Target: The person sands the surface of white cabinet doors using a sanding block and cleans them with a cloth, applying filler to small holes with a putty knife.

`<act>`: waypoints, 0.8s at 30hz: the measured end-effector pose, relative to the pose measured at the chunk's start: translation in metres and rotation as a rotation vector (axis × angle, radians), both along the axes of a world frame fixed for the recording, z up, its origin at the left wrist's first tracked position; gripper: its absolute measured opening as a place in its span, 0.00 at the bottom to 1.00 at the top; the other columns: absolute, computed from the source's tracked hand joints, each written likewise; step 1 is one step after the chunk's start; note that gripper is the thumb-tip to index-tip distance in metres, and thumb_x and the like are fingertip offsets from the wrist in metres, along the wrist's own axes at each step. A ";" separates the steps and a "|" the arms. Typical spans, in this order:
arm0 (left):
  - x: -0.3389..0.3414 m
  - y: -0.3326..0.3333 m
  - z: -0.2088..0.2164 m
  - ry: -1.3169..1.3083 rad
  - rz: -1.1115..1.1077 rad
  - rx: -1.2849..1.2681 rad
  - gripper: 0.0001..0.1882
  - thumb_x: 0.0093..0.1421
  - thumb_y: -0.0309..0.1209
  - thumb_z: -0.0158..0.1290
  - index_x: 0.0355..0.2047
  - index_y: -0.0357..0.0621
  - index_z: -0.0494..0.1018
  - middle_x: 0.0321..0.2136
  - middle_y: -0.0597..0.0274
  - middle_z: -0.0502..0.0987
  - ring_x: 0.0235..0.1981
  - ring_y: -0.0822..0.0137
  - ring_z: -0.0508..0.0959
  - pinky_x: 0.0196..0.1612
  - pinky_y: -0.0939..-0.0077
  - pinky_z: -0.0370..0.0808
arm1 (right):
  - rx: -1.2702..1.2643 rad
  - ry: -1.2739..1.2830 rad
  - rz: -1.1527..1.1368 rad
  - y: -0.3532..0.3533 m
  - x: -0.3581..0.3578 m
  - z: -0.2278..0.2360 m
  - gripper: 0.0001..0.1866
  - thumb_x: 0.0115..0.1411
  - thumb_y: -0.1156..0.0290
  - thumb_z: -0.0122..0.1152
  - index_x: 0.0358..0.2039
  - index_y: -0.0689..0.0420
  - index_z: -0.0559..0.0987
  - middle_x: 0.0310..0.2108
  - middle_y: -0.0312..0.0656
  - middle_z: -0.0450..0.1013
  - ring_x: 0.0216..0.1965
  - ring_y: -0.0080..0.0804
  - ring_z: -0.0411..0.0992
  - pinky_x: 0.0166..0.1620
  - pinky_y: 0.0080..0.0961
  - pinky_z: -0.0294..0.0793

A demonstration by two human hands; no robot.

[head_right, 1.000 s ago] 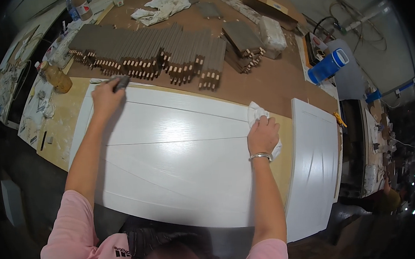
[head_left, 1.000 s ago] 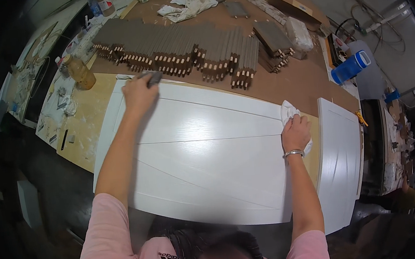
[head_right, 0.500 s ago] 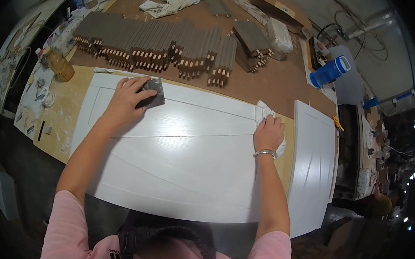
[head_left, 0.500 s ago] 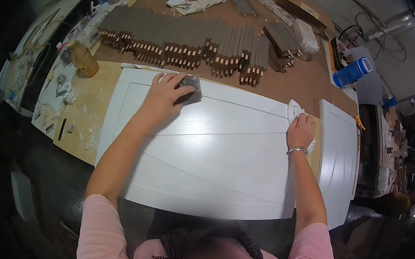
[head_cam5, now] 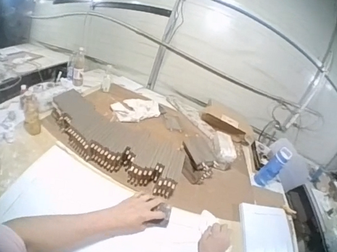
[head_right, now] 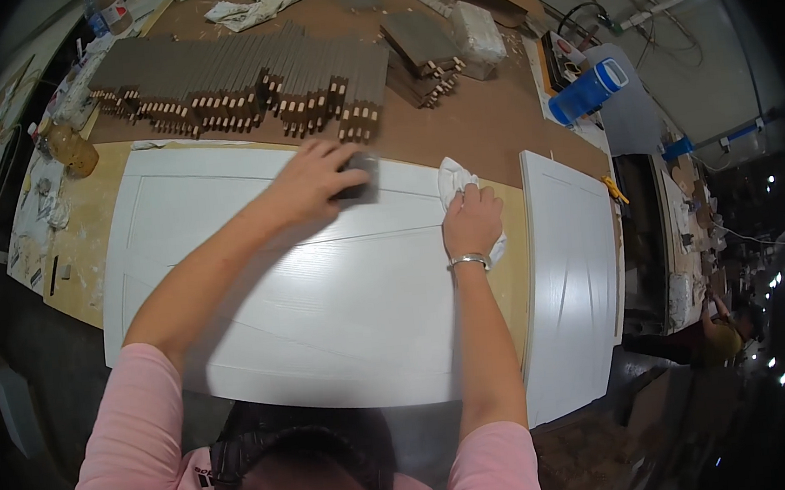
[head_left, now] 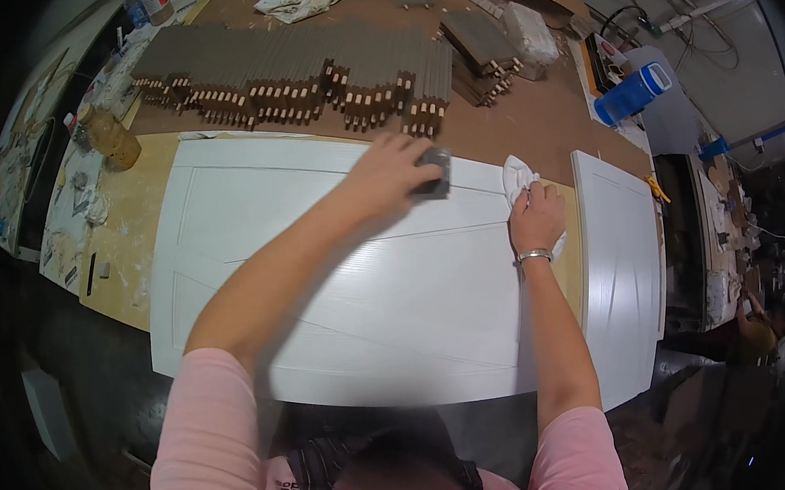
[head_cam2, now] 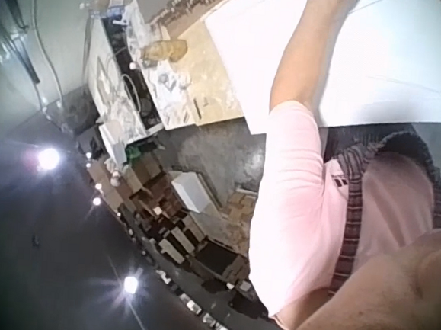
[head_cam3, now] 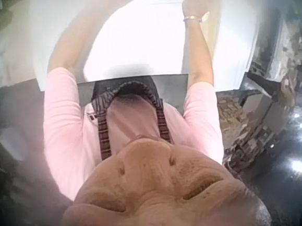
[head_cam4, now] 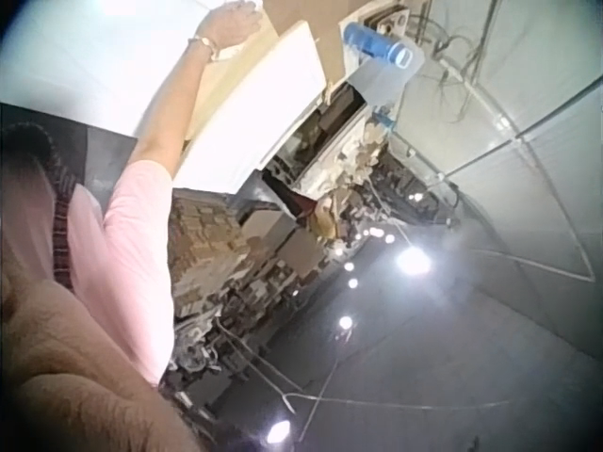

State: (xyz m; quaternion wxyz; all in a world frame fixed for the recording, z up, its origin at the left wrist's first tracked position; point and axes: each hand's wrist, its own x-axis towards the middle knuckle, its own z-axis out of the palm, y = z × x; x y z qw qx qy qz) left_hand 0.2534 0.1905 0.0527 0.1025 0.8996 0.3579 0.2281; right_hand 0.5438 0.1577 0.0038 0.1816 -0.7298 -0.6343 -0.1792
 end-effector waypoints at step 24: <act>-0.281 -0.195 -0.051 -0.432 0.971 0.045 0.23 0.53 0.23 0.63 0.51 0.41 0.77 0.56 0.49 0.73 0.56 0.55 0.73 0.58 0.66 0.70 | -0.269 0.323 0.615 -0.157 -0.095 0.033 0.06 0.47 0.78 0.62 0.27 0.54 0.76 0.31 0.38 0.70 0.32 0.42 0.67 0.32 0.40 0.68</act>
